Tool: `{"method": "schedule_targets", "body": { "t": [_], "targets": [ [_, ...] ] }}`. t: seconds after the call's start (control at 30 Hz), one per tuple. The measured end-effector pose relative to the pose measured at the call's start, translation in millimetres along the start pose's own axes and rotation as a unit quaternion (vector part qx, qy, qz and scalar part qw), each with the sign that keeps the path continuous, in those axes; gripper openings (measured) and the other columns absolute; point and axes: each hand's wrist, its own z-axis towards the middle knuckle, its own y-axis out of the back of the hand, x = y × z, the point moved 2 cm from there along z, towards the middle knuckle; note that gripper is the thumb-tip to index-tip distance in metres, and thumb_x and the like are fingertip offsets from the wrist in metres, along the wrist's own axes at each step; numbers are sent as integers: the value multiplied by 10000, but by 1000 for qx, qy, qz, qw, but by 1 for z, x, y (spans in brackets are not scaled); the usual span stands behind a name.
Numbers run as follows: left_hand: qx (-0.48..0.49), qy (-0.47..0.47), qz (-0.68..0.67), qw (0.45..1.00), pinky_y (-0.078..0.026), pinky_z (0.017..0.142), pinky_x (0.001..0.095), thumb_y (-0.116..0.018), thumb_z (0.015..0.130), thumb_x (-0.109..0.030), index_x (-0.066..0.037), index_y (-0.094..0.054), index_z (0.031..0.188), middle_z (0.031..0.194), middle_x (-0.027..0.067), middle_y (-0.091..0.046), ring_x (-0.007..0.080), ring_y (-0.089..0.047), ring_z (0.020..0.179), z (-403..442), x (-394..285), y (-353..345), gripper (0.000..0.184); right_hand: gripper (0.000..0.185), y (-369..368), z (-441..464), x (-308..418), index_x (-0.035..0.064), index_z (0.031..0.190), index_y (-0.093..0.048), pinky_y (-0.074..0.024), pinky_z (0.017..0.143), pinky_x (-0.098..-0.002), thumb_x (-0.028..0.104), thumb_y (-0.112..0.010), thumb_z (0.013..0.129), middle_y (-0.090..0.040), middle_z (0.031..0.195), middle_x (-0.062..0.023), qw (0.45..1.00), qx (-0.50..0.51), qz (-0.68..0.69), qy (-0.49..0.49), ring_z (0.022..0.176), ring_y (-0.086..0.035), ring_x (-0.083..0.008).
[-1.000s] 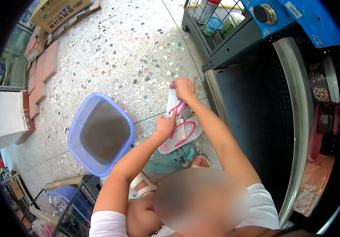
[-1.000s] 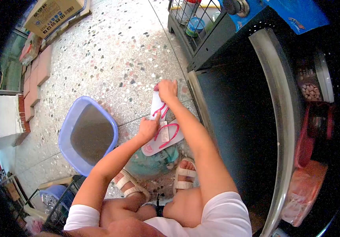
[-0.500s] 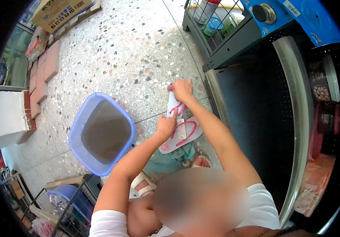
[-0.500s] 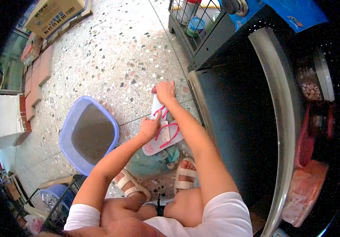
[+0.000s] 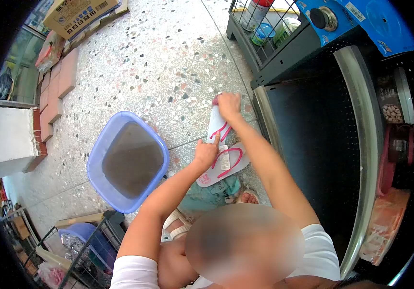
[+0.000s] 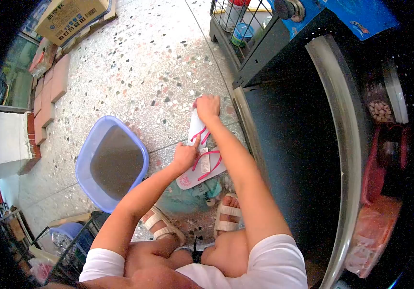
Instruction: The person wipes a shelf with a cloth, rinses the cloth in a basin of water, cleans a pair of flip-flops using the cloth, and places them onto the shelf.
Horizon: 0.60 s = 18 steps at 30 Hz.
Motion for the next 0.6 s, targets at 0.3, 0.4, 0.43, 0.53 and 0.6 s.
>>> {"method": "schedule_targets", "body": {
  "t": [0.3,0.4,0.43,0.53,0.6],
  "targets": [
    [-9,14,-35,999,-392,757,416,-574,840,-252,-99,-200,1472,680,91,-672,258,-647,592,1,0,-1,750,142,-11,-24,-11,229,872,-747,-381,896,-425,222,-629,792,-696,940,-69,978,151,-95,110,951,-641,-252],
    [-4,11,-24,1000,-397,764,416,-557,846,-240,-99,-213,1473,670,85,-670,253,-644,578,-3,-1,-7,729,175,18,-18,-18,285,857,-747,-389,898,-428,169,-692,738,-696,937,-54,994,54,-53,80,932,-650,-260],
    [0,12,-20,1000,-398,776,411,-542,855,-234,-100,-227,1474,660,80,-667,249,-642,573,-2,-3,-4,707,199,15,-10,-22,302,850,-746,-390,901,-430,153,-704,724,-695,938,-48,996,64,-41,55,933,-649,-259],
    [-2,18,-22,1000,-394,751,415,-553,838,-223,-104,-220,1474,675,87,-672,249,-643,575,-3,1,-10,728,149,11,-1,-26,263,842,-756,-390,905,-442,186,-714,722,-695,921,-65,998,57,-4,31,926,-653,-251],
    [-15,14,-20,1000,-391,730,417,-566,827,-224,-107,-213,1474,690,95,-677,250,-644,580,7,3,-7,747,125,3,-5,-27,214,809,-747,-381,887,-469,161,-661,735,-676,897,-77,993,97,-30,56,922,-639,-261]
  ]
}}
